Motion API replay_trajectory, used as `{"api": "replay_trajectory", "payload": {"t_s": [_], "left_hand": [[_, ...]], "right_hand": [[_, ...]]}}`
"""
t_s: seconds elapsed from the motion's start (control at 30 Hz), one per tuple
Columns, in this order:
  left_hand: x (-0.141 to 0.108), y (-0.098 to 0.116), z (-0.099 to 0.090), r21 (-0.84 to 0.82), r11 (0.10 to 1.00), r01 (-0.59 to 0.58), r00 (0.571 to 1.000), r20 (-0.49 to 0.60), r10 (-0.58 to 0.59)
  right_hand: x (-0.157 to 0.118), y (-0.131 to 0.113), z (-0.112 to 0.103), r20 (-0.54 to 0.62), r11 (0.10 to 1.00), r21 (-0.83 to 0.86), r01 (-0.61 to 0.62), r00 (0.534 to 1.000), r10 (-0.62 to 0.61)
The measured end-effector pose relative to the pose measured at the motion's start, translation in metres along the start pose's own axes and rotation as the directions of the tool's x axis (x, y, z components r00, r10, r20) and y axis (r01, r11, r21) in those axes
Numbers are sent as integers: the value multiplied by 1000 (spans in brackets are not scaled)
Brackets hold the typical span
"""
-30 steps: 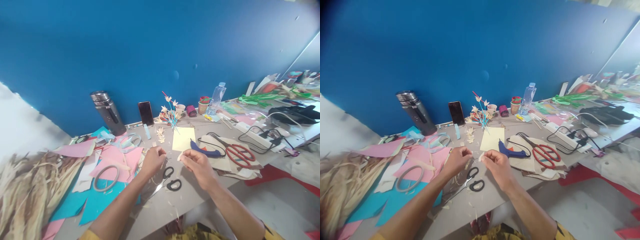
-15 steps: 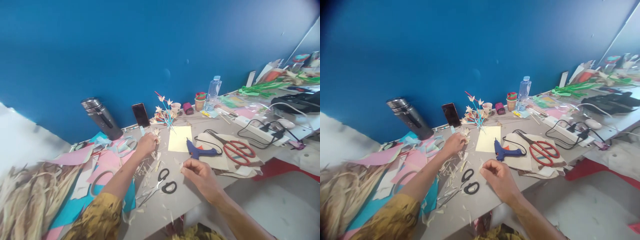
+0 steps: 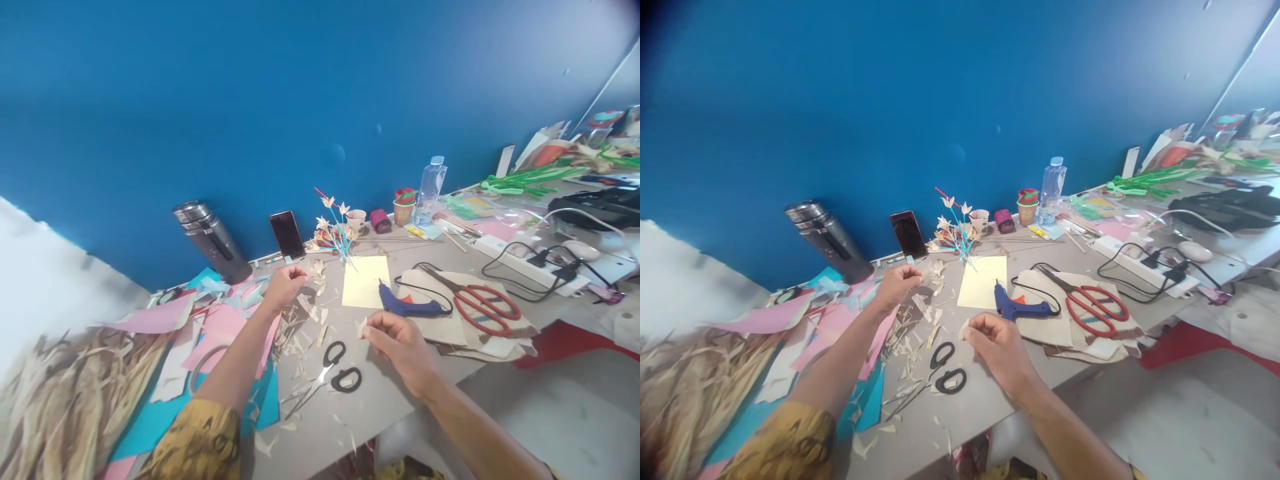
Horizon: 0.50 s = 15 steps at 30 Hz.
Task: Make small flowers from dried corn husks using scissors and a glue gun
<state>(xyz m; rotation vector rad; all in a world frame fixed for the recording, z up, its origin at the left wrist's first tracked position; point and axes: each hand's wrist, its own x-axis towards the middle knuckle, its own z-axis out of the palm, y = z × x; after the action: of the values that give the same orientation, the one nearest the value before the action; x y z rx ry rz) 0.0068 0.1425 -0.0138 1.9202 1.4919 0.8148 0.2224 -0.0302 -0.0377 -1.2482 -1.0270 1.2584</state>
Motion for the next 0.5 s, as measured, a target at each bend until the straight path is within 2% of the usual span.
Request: {"api": "replay_trajectory", "payload": {"t_s": [0.07, 0.13, 0.2, 0.33, 0.5], "left_hand": [[-11, 9, -6, -118, 993, 19, 999, 51, -13], [-26, 21, -10, -398, 913, 84, 983, 185, -10], [-40, 34, -14, -512, 850, 127, 955, 295, 34], [-61, 52, -19, -557, 814, 163, 905, 413, 101], [-68, 56, -21, -404, 909, 97, 867, 483, 122]], "right_hand": [[6, -4, 3, -8, 1000, -9, 20, 1000, -20], [12, -8, 6, -10, 998, -18, 55, 998, -56], [17, -13, 9, -10, 996, -9, 84, 996, -84], [24, -18, 14, -5, 993, 39, 110, 994, -110], [24, -21, 20, 6, 987, 40, 156, 988, -156]]}}
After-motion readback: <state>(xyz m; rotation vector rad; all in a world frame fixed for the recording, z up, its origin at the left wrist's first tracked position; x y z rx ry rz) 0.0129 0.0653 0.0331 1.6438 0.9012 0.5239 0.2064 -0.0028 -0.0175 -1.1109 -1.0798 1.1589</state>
